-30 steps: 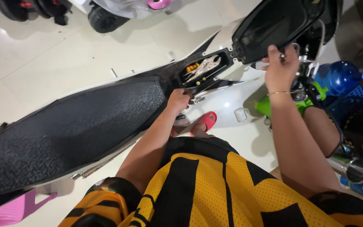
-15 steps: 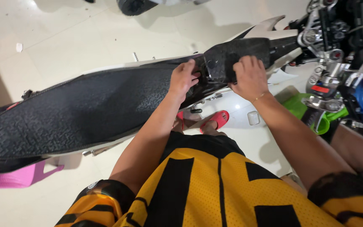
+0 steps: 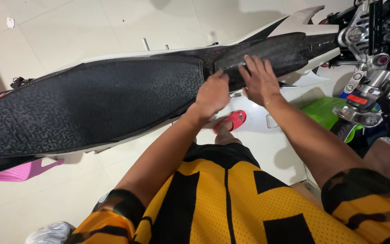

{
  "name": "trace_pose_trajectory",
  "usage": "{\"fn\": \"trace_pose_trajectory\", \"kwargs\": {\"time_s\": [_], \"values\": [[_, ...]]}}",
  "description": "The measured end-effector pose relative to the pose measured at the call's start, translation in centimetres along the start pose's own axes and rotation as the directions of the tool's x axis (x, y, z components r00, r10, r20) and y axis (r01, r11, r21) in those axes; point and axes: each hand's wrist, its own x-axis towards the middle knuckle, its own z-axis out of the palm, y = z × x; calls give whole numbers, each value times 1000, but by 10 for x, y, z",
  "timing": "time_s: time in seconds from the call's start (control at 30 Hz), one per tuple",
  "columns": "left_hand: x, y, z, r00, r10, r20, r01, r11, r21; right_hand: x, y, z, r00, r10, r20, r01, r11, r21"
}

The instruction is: The person removes the motorcycle seat, retrieves a key from the under-seat storage, and uses it to unlock the seat latch. They then reattach the seat and start the motorcycle, checking the dashboard display.

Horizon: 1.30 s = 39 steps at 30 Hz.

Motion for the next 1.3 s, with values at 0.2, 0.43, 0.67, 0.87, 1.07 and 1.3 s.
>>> {"fn": "trace_pose_trajectory", "kwargs": {"time_s": [0.2,0.43,0.67,0.87,1.07,1.3], "values": [[19,-9,50,962,-11,273,-72,953,295,4,-18,-3,957,120,266,-131,991,22],[14,4,45,924,-90,372,-77,908,413,16,-23,1,921,175,347,-162,985,-65],[-12,10,-34,969,17,245,-13,1000,-19,42,-37,-40,911,273,310,-351,907,232],[-76,-73,-160,831,157,-534,-148,987,59,79,-143,-99,996,-34,-77,69,855,514],[-134,-218,-299,814,-145,-563,397,846,356,132,-248,-143,862,-505,-42,452,728,517],[-148,-327,-382,625,-717,-308,774,518,364,193,-324,-161,785,-509,353,274,796,540]]}}
